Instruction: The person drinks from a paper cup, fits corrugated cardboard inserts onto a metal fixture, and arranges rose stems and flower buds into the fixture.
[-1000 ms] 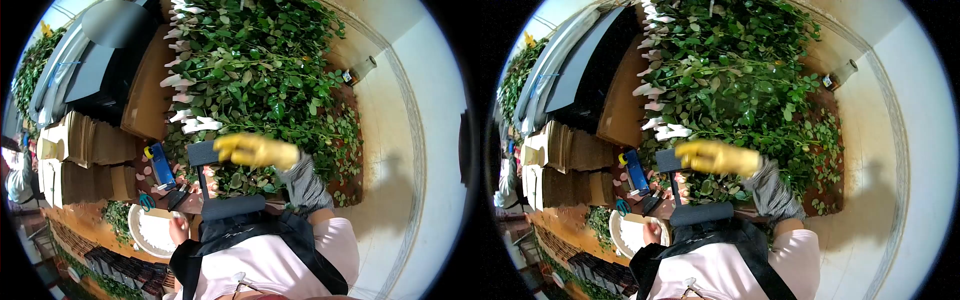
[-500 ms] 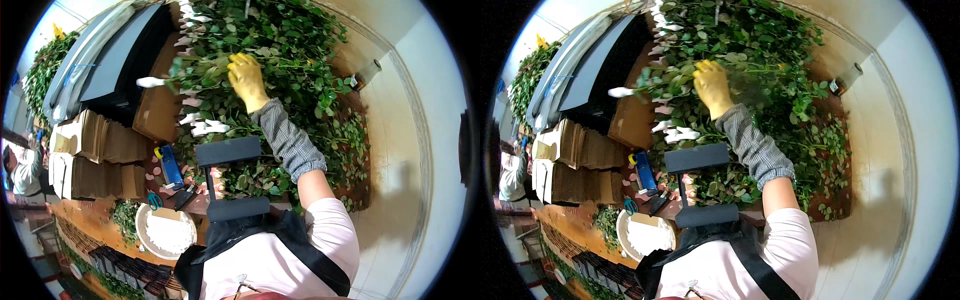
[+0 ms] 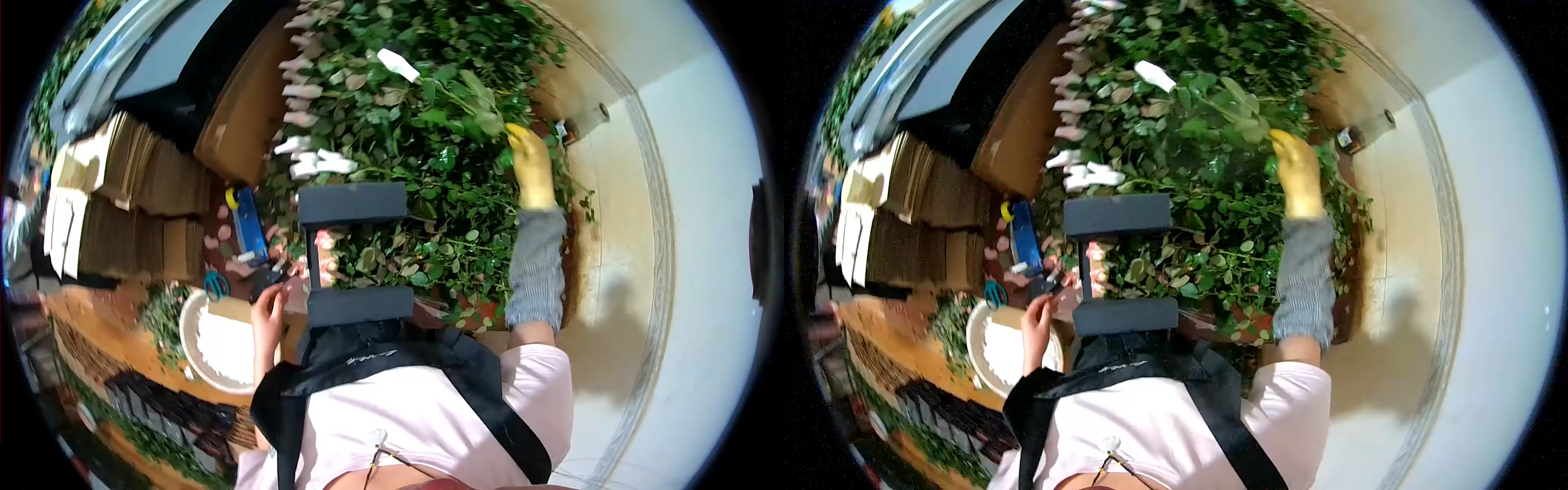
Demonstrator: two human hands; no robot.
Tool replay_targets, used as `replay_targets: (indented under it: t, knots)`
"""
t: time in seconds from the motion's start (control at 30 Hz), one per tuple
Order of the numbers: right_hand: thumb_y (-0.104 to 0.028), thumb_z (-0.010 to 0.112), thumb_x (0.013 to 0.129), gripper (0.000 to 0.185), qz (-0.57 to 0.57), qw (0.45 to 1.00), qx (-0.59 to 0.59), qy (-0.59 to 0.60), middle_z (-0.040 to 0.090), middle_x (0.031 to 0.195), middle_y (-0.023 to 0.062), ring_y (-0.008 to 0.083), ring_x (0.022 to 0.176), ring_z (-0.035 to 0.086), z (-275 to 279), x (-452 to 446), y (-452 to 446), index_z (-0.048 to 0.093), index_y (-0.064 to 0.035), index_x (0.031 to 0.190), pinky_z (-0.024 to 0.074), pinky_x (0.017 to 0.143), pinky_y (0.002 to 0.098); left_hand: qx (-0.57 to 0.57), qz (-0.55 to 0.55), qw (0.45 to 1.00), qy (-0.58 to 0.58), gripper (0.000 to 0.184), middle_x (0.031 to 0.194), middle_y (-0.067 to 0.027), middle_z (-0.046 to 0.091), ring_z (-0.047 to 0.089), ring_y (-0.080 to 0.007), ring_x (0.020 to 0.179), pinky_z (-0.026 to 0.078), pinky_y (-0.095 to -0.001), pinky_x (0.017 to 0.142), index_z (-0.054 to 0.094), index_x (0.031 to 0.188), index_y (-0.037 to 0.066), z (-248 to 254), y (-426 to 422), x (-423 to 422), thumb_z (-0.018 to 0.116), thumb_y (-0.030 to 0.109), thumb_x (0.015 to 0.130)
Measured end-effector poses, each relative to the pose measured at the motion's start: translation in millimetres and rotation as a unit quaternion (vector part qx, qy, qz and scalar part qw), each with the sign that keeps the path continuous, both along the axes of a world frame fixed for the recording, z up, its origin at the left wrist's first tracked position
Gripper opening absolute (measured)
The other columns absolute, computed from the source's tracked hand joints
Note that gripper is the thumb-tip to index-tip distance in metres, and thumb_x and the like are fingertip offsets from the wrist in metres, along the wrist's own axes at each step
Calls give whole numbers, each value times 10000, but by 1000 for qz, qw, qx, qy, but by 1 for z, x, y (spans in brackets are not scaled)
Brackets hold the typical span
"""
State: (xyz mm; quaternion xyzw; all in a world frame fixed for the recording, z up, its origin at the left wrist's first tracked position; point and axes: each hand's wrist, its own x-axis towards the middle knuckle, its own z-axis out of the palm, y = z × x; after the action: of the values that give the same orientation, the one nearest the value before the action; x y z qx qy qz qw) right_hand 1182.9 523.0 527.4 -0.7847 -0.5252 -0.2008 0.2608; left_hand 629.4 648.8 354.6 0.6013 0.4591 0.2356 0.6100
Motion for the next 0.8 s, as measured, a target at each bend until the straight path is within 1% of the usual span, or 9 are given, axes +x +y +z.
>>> replay_targets:
  t: [0.17,0.23,0.33,0.5,0.57,0.63,0.7,0.73,0.8]
  knots:
    - [-133,592,967,221,122,958,-171,194,704,1128,114,287,1017,662,29,-106,-33,681,-74,1161,536,871,379,-53,-1,980,-193,573,1174,-86,614,603,-165,1078,483,-300,939,356,1496,57,56,6,64,582,41,970]
    - [-125,592,969,225,161,943,-208,202,711,1091,123,259,953,672,15,-125,-42,680,-72,1169,550,813,350,-45,-41,939,-339,592,1168,-71,602,591,-145,1069,476,-294,908,340,1504,66,81,13,78,565,5,960]
    - [28,602,925,282,186,917,-232,266,704,1043,122,174,838,652,4,-149,-46,673,-62,1182,522,702,259,-38,-15,931,-363,517,1142,-66,618,610,-126,1004,488,-265,848,416,1451,39,93,10,85,580,20,962]
    - [-85,605,960,230,100,883,-298,349,700,1079,114,208,906,648,-6,-161,-56,671,-39,1176,505,787,301,14,22,966,-257,226,1069,-78,676,628,-85,850,487,-208,708,650,1181,-4,106,11,76,609,73,972]
    - [-82,608,958,231,72,868,-323,369,699,1081,111,201,903,644,-8,-163,-55,671,-39,1176,502,787,300,-79,20,967,-243,175,885,-27,685,618,-62,769,472,-201,675,664,1100,-17,99,20,70,603,97,981]
    - [-29,604,946,232,131,884,-291,340,675,1032,123,208,847,623,-16,-164,-58,664,-39,1170,506,747,294,-144,62,944,-292,156,870,-18,677,606,-53,741,468,-196,644,661,1085,-1,84,20,65,607,102,980]
    - [-43,600,954,225,129,881,-304,340,675,1054,108,184,867,616,-17,-165,-62,663,-32,1170,499,758,279,-171,179,942,-225,204,855,0,667,574,-46,690,443,-186,621,662,1096,45,66,24,43,612,214,992]
    - [-56,592,963,221,92,878,-284,375,674,1054,101,177,877,612,-20,-158,-71,660,-27,1171,496,770,278,-115,249,933,-231,220,821,7,660,562,-45,674,424,-190,590,679,1083,59,61,30,25,608,247,994]
    - [-97,569,988,221,24,870,-269,413,672,1052,83,165,909,603,-16,-148,-83,652,-21,1178,489,814,285,134,228,963,56,259,794,-58,694,634,-109,718,486,-275,595,682,1122,26,56,45,-31,633,234,974]
